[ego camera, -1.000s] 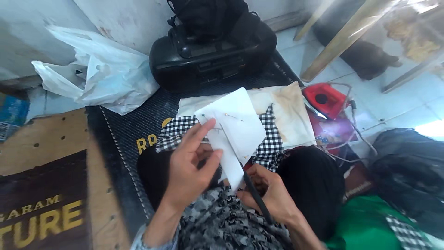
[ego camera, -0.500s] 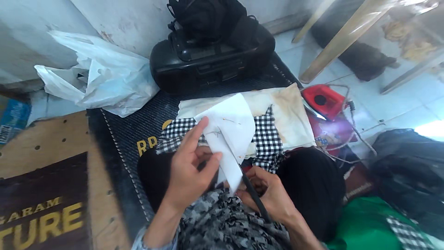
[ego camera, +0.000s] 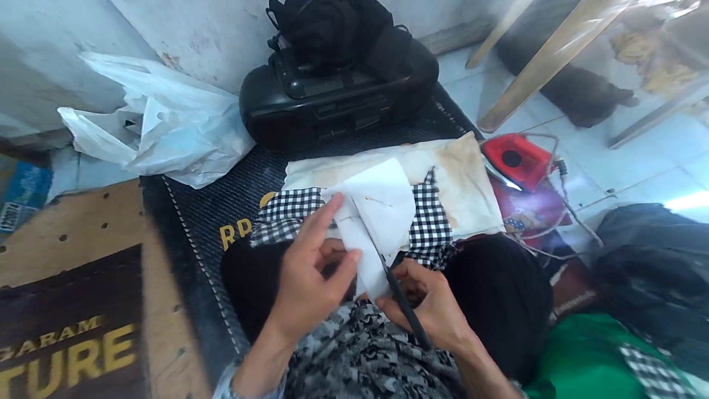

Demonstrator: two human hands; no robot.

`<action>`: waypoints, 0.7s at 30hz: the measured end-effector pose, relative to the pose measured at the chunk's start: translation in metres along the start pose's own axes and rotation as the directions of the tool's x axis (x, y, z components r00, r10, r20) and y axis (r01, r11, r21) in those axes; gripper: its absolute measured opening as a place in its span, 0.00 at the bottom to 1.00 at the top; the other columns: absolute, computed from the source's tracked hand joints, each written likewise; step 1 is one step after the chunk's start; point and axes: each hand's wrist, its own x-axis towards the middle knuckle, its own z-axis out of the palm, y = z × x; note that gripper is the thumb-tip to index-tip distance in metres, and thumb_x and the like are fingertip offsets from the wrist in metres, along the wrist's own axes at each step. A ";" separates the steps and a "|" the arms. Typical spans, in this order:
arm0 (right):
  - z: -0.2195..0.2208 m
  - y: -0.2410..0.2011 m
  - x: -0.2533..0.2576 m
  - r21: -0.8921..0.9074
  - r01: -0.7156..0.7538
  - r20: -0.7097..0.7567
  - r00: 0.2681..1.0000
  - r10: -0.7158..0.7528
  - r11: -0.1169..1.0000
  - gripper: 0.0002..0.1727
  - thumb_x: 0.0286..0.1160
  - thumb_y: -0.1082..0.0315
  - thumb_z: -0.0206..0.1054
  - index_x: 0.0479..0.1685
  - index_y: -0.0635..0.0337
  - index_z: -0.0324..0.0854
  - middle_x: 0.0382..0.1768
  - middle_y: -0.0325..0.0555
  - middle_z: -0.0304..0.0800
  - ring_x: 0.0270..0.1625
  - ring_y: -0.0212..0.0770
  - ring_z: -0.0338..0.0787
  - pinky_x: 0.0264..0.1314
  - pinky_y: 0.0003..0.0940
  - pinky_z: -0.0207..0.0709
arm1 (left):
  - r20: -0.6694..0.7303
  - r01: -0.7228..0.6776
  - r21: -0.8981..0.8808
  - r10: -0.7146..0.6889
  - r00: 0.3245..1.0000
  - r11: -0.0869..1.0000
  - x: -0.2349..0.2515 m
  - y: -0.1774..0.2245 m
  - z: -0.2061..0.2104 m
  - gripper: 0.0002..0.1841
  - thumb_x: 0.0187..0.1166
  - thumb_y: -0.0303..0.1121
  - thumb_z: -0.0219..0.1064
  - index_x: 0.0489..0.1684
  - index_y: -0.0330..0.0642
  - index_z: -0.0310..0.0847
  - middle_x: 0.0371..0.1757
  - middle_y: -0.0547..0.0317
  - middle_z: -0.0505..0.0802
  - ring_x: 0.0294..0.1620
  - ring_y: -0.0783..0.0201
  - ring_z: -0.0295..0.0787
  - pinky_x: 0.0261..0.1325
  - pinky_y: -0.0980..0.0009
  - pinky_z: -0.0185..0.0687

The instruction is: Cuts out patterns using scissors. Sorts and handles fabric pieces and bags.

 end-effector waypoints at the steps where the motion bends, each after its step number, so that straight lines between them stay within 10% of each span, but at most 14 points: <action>1: 0.000 0.000 -0.001 0.001 -0.010 -0.001 1.000 0.010 1.000 0.17 0.62 0.59 0.78 0.44 0.58 0.82 0.20 0.27 0.84 0.20 0.17 0.81 0.23 0.14 0.75 | 0.003 -0.002 0.001 0.002 1.000 1.000 0.000 -0.001 0.000 0.39 0.72 0.18 0.69 0.89 0.37 0.60 0.76 0.52 0.79 0.47 0.72 0.93 0.53 0.74 0.93; 21: -0.001 0.000 0.001 0.007 -0.021 -0.011 1.000 0.021 1.000 0.17 0.62 0.59 0.77 0.45 0.58 0.82 0.21 0.26 0.85 0.21 0.17 0.81 0.23 0.14 0.75 | 0.047 0.012 -0.057 -0.010 0.999 0.998 -0.004 -0.005 0.006 0.39 0.73 0.18 0.68 0.89 0.36 0.60 0.77 0.52 0.79 0.46 0.74 0.92 0.52 0.76 0.93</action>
